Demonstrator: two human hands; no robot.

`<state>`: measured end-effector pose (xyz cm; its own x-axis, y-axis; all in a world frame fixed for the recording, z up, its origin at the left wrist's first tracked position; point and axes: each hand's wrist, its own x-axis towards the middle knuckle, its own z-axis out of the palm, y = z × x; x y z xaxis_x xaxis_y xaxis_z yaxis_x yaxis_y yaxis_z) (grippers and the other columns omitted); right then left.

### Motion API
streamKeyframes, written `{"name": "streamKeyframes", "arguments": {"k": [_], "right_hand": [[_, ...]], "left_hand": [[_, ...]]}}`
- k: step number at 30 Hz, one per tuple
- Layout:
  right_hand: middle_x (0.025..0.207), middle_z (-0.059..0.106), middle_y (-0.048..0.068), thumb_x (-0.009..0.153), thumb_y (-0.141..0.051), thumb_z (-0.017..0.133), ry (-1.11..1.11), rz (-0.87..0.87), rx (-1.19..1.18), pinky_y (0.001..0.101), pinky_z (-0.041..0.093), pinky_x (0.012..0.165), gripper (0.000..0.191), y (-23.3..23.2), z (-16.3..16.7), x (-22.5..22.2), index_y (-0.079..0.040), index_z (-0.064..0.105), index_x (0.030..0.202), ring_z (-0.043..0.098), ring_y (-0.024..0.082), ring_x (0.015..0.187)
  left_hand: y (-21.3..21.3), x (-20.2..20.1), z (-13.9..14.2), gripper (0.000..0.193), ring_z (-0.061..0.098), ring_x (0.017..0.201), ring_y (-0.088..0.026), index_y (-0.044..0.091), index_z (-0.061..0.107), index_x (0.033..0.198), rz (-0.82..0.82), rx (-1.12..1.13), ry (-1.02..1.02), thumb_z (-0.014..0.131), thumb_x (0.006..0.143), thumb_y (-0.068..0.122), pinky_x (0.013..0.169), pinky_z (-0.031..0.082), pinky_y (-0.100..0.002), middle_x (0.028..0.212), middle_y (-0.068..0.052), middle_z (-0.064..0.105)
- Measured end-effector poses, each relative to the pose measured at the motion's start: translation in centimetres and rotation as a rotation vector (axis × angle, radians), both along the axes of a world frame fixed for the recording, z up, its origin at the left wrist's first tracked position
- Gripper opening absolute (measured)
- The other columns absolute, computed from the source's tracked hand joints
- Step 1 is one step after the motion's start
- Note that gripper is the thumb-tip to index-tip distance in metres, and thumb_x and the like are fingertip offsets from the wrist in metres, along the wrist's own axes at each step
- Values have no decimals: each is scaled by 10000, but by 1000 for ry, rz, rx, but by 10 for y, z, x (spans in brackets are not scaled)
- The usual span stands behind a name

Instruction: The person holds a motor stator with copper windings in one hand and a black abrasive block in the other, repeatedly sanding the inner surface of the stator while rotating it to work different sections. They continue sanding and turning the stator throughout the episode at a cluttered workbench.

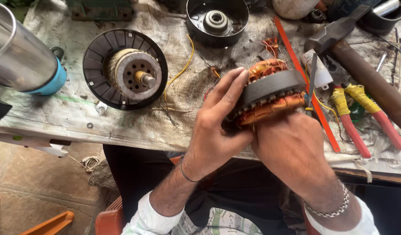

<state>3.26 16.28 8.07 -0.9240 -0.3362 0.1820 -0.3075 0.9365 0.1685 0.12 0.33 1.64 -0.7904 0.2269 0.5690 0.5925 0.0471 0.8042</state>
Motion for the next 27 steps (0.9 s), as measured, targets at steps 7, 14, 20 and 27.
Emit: {"name": "streamKeyframes", "arguments": {"k": [7,14,20,27], "right_hand": [[627,697,116,762,-175,715,-62,-80,-14,434,554,507,94,-12,11,0,-105,752,712,700,316,579],[640,692,121,745,-176,718,11,16,-67,445,549,526,98,-8,8,-2,-101,749,689,693,330,589],[604,700,137,754,-225,743,-102,-157,-39,475,563,540,89,-4,1,2,-152,785,728,702,344,574],[652,694,122,871,-284,708,-86,-143,-18,452,549,521,199,-7,4,9,-143,771,747,698,312,565]], "left_hand": [[0,1,0,900,497,1500,-303,101,415,1575,8,4,1,751,745,15,1297,441,-410,1608,-133,446],[-2,2,-1,870,497,1517,-296,92,420,1578,-15,40,-13,753,779,12,1292,464,-392,1621,-133,441],[-2,-2,1,875,485,1509,-319,82,437,1555,-4,27,9,738,737,7,1281,467,-406,1602,-147,441],[-1,1,0,845,485,1528,-305,90,437,1563,-20,64,-5,727,774,0,1293,462,-392,1616,-139,438]]}}
